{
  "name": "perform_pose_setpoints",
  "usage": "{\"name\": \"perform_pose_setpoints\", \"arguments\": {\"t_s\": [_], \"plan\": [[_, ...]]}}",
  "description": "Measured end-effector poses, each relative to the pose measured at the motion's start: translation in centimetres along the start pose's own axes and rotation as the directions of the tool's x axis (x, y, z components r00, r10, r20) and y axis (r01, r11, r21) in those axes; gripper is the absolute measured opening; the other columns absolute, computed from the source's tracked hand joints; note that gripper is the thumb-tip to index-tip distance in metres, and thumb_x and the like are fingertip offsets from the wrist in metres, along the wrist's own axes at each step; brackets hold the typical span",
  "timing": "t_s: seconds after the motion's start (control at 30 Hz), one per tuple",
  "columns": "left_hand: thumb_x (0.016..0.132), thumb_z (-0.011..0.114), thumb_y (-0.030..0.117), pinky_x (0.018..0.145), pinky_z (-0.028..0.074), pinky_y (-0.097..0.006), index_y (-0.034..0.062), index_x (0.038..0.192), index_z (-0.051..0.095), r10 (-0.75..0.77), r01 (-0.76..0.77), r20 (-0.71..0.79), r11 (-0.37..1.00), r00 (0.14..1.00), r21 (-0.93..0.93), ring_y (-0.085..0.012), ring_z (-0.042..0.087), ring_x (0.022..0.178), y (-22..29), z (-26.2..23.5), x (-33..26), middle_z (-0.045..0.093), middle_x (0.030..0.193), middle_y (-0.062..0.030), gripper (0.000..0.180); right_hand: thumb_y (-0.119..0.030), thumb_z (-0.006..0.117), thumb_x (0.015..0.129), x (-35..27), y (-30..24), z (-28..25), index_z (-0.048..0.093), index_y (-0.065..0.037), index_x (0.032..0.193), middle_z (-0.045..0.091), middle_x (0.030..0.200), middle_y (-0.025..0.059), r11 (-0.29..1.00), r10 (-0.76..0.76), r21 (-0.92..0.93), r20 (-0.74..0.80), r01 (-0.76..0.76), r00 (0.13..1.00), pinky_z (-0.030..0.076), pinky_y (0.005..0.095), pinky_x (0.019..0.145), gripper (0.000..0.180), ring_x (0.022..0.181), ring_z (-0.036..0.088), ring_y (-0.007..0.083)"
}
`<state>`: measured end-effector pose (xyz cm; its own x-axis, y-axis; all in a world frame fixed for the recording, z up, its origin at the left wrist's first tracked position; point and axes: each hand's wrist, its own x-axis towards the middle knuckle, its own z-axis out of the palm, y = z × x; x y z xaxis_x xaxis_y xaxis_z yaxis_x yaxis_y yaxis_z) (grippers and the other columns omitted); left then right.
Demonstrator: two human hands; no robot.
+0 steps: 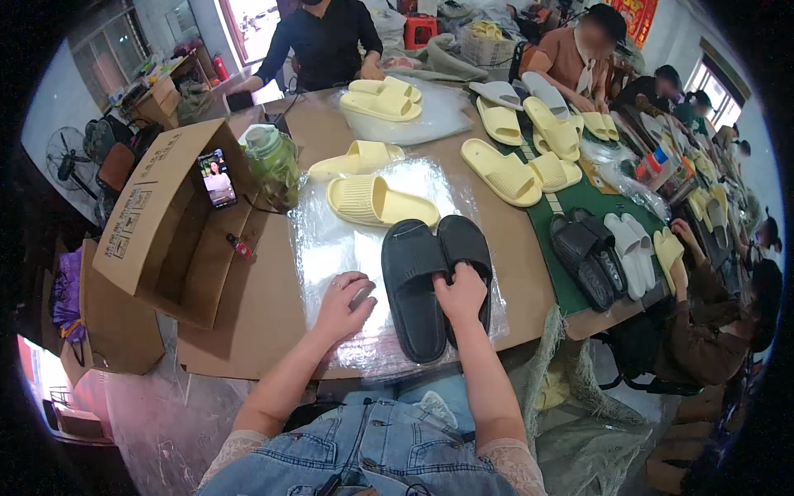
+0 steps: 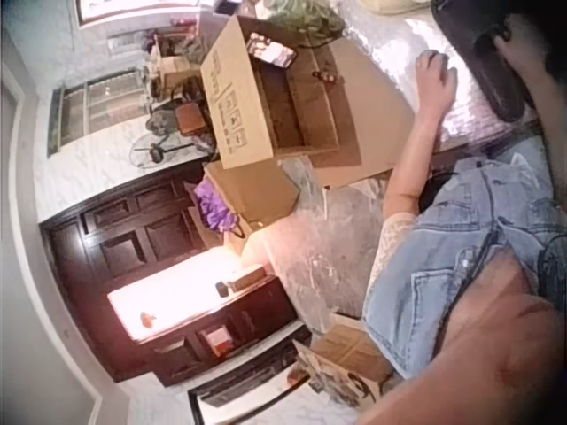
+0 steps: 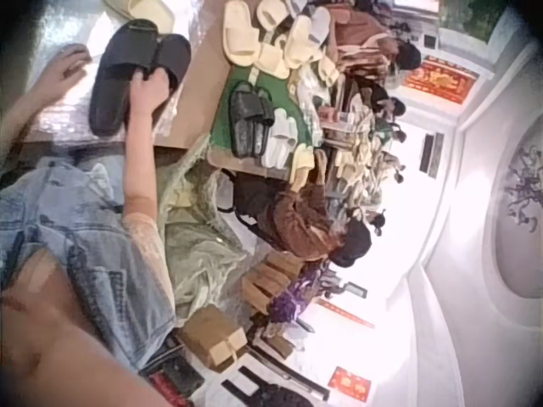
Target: The person wraps pairs of yellow, white, and black plastic slippers in bubble wrap. They pick up a pair, place it on a sheet of bubble wrap, fold the wrap around the slippers, and set the wrapped pair aside. The process is repeated for multiple pairs of different colors.
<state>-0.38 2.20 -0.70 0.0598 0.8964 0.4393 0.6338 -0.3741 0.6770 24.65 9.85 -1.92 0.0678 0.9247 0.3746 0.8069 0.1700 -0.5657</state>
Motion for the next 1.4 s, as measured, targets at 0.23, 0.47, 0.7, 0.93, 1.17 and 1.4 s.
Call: {"name": "perform_pose_setpoints", "arguments": {"t_s": [0.23, 0.47, 0.7, 0.93, 1.17, 1.4], "plan": [[0.08, 0.073, 0.015, 0.092, 0.048, -0.044, 0.0037, 0.103, 0.069, 0.03, -0.03, -0.015, 1.0, 0.999, 0.008, -0.0353, 0.059, 0.105, -0.01, -0.01, 0.17, 0.063, 0.113, -0.0137, 0.026, -0.033, 0.076, 0.075, 0.03, -0.23, -0.19, 0.052, -0.003, 0.075, 0.057, 0.073, 0.014, 1.0, 0.0, 0.001, 0.005, 0.0, 1.0, 0.046, 0.0493, 0.064, 0.038, 0.069, 0.059, 0.0388], [0.08, 0.073, 0.015, 0.091, 0.048, -0.044, 0.0032, 0.102, 0.068, 0.039, -0.039, -0.013, 0.999, 0.999, 0.012, -0.0355, 0.059, 0.103, 0.21, -0.04, 0.28, 0.062, 0.111, -0.0135, 0.025, -0.033, 0.075, 0.075, -0.01, 0.29, 0.14, 0.051, -0.004, 0.074, 0.056, 0.072, 0.0139, 0.999, -0.033, -0.01, -0.018, 0.033, 0.999, 0.046, 0.0504, 0.063, 0.037, 0.068, 0.059, 0.0388], [0.08, 0.074, 0.016, 0.094, 0.048, -0.044, 0.0038, 0.104, 0.071, 0.023, -0.022, -0.01, 1.0, 1.0, 0.015, -0.0352, 0.059, 0.107, -0.29, 0.15, 0.02, 0.064, 0.114, -0.0138, 0.028, -0.031, 0.075, 0.075, -0.02, 0.01, -0.01, 0.051, -0.003, 0.074, 0.055, 0.072, 0.0149, 0.999, -0.033, 0.008, -0.021, 0.034, 0.999, 0.045, 0.0499, 0.062, 0.037, 0.068, 0.058, 0.0393], [0.08, 0.073, 0.014, 0.094, 0.048, -0.043, 0.0028, 0.104, 0.07, 0.031, -0.031, -0.005, 0.999, 1.0, 0.021, -0.0344, 0.059, 0.105, -0.06, 0.02, 0.13, 0.063, 0.113, -0.0137, 0.026, -0.034, 0.075, 0.075, 0.11, -0.11, -0.24, 0.056, -0.003, 0.076, 0.06, 0.077, 0.0148, 0.999, 0.031, -0.02, 0.06, -0.03, 0.998, 0.048, 0.0503, 0.068, 0.037, 0.075, 0.062, 0.0375], [0.08, 0.074, 0.015, 0.094, 0.048, -0.043, 0.0036, 0.104, 0.071, 0.024, -0.024, -0.005, 1.0, 1.0, 0.013, -0.0348, 0.06, 0.106, -0.2, 0.08, 0.09, 0.064, 0.114, -0.0147, 0.027, -0.035, 0.076, 0.075, 0.06, -0.37, -0.47, 0.056, -0.003, 0.076, 0.06, 0.077, 0.0144, 1.0, 0.017, -0.023, 0.051, -0.016, 0.999, 0.048, 0.0498, 0.068, 0.038, 0.075, 0.062, 0.0371], [0.079, 0.074, 0.014, 0.093, 0.048, -0.043, 0.0028, 0.104, 0.071, 0.022, -0.022, -0.005, 1.0, 1.0, 0.018, -0.0346, 0.059, 0.106, -0.03, 0.07, 0.11, 0.063, 0.114, -0.0143, 0.027, -0.035, 0.076, 0.075, 0.05, -0.43, -0.53, 0.055, -0.003, 0.075, 0.059, 0.077, 0.0147, 0.999, 0.023, -0.043, 0.059, -0.02, 0.998, 0.048, 0.05, 0.068, 0.038, 0.075, 0.062, 0.0377]]}}
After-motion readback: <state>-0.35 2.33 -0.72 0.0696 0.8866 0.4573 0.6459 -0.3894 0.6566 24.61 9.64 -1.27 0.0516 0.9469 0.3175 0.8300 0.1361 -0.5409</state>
